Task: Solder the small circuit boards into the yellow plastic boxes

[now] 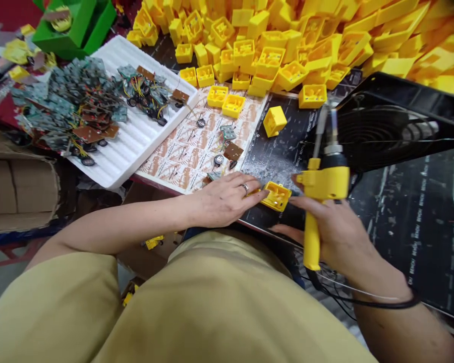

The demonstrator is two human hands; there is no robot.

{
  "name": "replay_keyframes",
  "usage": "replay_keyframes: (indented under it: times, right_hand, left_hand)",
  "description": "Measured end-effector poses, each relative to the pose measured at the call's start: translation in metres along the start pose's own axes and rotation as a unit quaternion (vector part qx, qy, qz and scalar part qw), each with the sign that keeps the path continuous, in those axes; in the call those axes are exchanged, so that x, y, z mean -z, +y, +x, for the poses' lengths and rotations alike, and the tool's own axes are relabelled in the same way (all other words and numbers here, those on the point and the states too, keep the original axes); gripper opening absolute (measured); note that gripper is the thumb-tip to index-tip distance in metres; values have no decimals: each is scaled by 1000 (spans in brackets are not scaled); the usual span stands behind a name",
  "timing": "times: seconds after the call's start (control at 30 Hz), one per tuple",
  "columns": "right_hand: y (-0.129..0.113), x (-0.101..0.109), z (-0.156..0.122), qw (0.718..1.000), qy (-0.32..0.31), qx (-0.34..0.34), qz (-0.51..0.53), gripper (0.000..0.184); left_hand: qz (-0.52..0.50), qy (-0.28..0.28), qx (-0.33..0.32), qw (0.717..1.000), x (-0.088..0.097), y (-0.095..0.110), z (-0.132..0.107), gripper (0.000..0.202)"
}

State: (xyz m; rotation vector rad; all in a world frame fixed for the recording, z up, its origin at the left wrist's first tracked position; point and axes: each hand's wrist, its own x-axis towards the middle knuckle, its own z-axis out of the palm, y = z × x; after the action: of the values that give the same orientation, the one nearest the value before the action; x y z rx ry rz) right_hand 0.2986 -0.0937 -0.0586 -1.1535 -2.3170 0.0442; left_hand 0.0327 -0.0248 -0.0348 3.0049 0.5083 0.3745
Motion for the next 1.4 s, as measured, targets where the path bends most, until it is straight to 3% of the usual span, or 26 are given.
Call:
replay_keyframes:
  times: [0.07, 0.2, 0.33, 0.43, 0.5, 0.57, 0.67, 0.73, 0.8, 0.87, 1.0, 1.07, 1.2, 1.3, 1.4]
  right_hand:
    - [-3, -8, 6, 1000, 12, 12, 1, 42]
    - [0, -10, 12, 997, 55, -27, -56, 42]
    - [1, -6, 15, 992, 57, -38, -107, 46]
    - [-1, -3, 21, 992, 32, -15, -123, 50]
    - [-2, 1, 26, 995, 15, -7, -100, 51]
    - [0, 6, 31, 998, -9, 4, -61, 48]
    - [7, 9, 39, 998, -60, 28, 5, 41]
    - [10, 7, 43, 995, -80, 35, 42, 37]
    - [12, 4, 43, 996, -72, 31, 50, 35]
    - [10, 2, 41, 998, -48, 14, 26, 36]
    - [1, -1, 37, 999, 13, -16, -39, 43]
    - [-2, -4, 35, 998, 32, -14, -56, 43]
    - [-4, -7, 29, 999, -1, -25, -23, 48]
    - [-5, -7, 21, 999, -8, -44, -1, 50]
    - [-8, -7, 18, 998, 31, -57, -17, 53]
  left_hand:
    - [-5, 5, -34, 999, 1, -3, -9, 36]
    - [-50, -39, -92, 994, 16, -12, -33, 38]
    - [-96, -79, -76, 989, 41, -29, -57, 41]
    - [-148, -50, -25, 987, 56, -49, -61, 34]
    - [-118, 3, 66, 991, 58, -64, -52, 30]
    - [-47, 21, 155, 987, 54, -77, -31, 32]
    - [-14, -83, 160, 984, 42, -93, 9, 35]
    - [-46, -159, 143, 976, 39, -104, 31, 22]
    - [-111, -178, 165, 964, 45, -116, 44, 11]
    - [-204, -130, 213, 947, 59, -126, 47, 10]
    - [-355, 73, 240, 901, 81, -134, 43, 14]
    - [-309, 99, 234, 916, 78, -134, 41, 11]
    - [-107, 7, 199, 974, 73, -135, 36, 17]
    - [-38, -59, 146, 987, 94, -135, 34, 37]
    - [5, -109, 99, 989, 122, -124, 38, 46]
